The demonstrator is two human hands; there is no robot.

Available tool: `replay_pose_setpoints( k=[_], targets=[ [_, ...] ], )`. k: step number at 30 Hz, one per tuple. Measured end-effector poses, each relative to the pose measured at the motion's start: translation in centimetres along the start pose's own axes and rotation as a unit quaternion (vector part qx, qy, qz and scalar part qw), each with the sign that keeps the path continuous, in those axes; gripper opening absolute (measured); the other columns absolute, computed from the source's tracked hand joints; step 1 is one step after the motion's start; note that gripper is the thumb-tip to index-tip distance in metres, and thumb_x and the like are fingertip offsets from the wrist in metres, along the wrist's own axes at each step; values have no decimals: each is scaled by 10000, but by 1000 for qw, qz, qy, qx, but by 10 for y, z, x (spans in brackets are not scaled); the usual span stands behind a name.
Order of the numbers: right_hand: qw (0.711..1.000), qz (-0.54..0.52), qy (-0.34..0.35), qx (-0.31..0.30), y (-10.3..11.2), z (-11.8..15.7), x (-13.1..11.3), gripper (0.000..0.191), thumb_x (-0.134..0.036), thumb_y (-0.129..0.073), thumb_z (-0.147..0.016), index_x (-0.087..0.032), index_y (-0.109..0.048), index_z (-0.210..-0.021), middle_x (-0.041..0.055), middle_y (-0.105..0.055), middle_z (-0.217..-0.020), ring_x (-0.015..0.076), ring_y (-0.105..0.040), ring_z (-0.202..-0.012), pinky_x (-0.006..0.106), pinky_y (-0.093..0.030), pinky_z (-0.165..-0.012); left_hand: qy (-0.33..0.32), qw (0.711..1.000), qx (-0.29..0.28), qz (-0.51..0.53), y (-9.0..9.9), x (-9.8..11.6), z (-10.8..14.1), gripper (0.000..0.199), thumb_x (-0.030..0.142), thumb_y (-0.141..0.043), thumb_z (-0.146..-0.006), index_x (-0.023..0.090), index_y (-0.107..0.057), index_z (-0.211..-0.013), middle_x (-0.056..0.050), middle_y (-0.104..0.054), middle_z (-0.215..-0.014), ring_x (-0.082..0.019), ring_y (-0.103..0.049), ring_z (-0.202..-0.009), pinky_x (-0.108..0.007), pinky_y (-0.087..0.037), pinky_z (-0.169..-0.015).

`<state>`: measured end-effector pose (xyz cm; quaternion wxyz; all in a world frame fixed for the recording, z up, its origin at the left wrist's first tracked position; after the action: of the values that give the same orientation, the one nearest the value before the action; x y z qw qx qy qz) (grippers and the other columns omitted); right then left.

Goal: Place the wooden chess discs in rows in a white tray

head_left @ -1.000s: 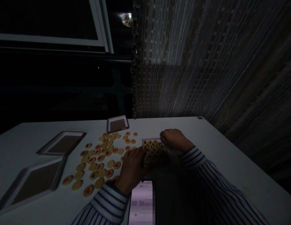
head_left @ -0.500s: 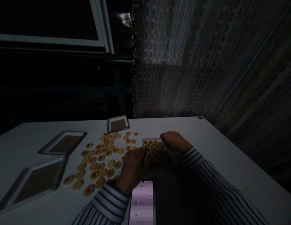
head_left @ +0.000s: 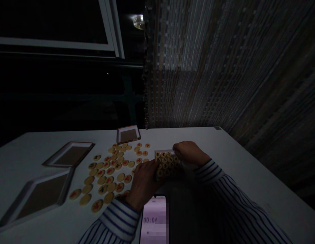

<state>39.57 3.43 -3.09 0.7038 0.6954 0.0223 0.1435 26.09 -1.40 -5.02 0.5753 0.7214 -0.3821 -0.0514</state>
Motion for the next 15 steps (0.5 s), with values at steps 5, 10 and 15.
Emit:
replay_pose_setpoints(
  k=[5, 10, 15],
  targets=[
    [999, -12, 44, -12, 5, 3, -16, 286, -264, -363, -825, -204, -633, -897, 80, -652, -937, 200, -589, -857, 284, -389, -684, 1, 1000, -2, -1, -2, -2, 0, 444, 336, -591, -733, 236, -481, -1152, -53, -566, -1139, -228, -503, -1029, -389, -345, -890],
    [998, -11, 57, -23, 0, 3, -21, 259, -256, -387, -809, -167, -628, -841, 94, -651, -915, 196, -596, -815, 278, -381, -653, 2, 1000, -2, 3, -2, -2, -1, 443, 344, -577, -743, 234, -476, -1160, -59, -573, -1126, -227, -512, -1010, -378, -355, -871],
    [997, -10, 68, -25, -3, 2, -23, 250, -257, -397, -815, -160, -624, -853, 96, -651, -903, 194, -597, -802, 275, -378, -644, 8, 1000, -5, 1, -2, -3, -1, 434, 354, -592, -730, 239, -496, -1137, -57, -584, -1103, -231, -520, -999, -381, -361, -859]
  ],
)
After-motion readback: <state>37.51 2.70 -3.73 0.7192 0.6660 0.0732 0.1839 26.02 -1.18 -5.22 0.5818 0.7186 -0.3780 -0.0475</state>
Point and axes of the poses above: each hand's wrist, its own z-axis away from the middle knuckle, its own y-axis out of the back of the hand, x = y × z, the point moved 10 cm from there along -z, towards the middle knuckle
